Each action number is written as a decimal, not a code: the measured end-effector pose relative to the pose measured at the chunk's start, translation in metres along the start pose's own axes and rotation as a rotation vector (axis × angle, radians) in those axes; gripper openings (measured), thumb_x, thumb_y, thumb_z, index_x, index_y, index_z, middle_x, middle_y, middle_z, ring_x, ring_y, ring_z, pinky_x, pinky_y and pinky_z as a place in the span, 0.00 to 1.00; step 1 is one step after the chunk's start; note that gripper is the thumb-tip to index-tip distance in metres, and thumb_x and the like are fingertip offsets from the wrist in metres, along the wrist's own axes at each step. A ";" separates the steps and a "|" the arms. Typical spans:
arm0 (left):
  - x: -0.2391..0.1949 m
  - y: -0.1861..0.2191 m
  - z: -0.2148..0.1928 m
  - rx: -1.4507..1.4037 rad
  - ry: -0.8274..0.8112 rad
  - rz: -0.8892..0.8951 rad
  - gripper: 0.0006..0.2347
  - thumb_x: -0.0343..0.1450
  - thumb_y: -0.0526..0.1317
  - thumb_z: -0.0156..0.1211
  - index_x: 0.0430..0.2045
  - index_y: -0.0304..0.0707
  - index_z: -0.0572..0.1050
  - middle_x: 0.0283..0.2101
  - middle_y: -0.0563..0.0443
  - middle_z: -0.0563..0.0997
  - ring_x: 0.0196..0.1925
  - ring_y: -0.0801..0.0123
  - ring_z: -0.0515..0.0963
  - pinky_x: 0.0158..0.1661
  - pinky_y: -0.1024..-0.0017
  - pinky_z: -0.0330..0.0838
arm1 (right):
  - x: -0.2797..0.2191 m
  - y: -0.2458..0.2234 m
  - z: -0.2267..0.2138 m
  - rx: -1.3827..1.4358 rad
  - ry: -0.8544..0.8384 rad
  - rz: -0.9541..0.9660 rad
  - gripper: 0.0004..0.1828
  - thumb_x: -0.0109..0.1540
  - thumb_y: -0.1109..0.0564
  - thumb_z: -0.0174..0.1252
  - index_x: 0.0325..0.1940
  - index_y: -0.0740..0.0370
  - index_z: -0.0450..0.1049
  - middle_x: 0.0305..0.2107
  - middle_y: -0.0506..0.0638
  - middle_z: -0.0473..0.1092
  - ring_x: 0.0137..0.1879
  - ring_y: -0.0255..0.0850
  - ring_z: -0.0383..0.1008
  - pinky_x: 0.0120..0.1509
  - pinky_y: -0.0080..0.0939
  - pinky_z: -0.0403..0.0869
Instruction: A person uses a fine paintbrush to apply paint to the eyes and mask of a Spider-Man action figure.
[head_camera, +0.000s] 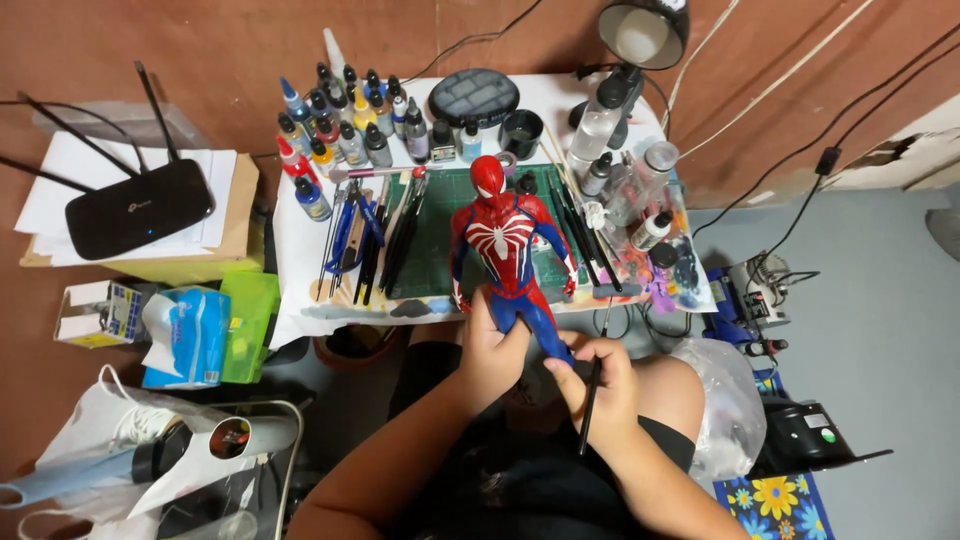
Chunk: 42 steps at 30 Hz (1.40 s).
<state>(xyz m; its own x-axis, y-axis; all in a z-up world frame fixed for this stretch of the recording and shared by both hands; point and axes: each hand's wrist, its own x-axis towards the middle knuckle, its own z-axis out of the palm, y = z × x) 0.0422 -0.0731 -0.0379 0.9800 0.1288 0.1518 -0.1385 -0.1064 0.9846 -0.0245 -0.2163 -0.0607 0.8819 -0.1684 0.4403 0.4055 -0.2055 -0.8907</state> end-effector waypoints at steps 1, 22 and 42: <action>0.000 0.002 0.001 -0.002 -0.005 0.007 0.12 0.65 0.40 0.65 0.40 0.47 0.72 0.33 0.55 0.83 0.38 0.66 0.84 0.42 0.69 0.74 | -0.001 0.000 0.000 -0.002 0.006 -0.006 0.18 0.61 0.60 0.65 0.39 0.57 0.59 0.45 0.62 0.78 0.51 0.46 0.81 0.58 0.43 0.77; -0.014 -0.006 0.008 -0.738 -0.293 -0.029 0.33 0.65 0.22 0.59 0.67 0.37 0.55 0.54 0.42 0.73 0.56 0.64 0.75 0.60 0.64 0.72 | 0.002 -0.001 0.005 -0.220 0.086 -0.383 0.17 0.60 0.59 0.66 0.42 0.61 0.62 0.40 0.64 0.77 0.50 0.58 0.81 0.59 0.54 0.78; 0.007 -0.010 -0.109 -0.897 -0.781 -0.235 0.32 0.68 0.58 0.68 0.56 0.32 0.62 0.37 0.43 0.74 0.35 0.71 0.70 0.34 0.72 0.64 | 0.134 0.080 0.014 -0.496 0.192 -0.185 0.05 0.63 0.64 0.57 0.43 0.64 0.77 0.38 0.53 0.74 0.46 0.44 0.75 0.54 0.42 0.72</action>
<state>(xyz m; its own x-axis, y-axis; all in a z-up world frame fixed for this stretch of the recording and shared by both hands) 0.0351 0.0361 -0.0374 0.7739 -0.6093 0.1726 0.3080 0.6003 0.7381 0.1292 -0.2418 -0.0742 0.7286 -0.2490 0.6381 0.3470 -0.6690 -0.6573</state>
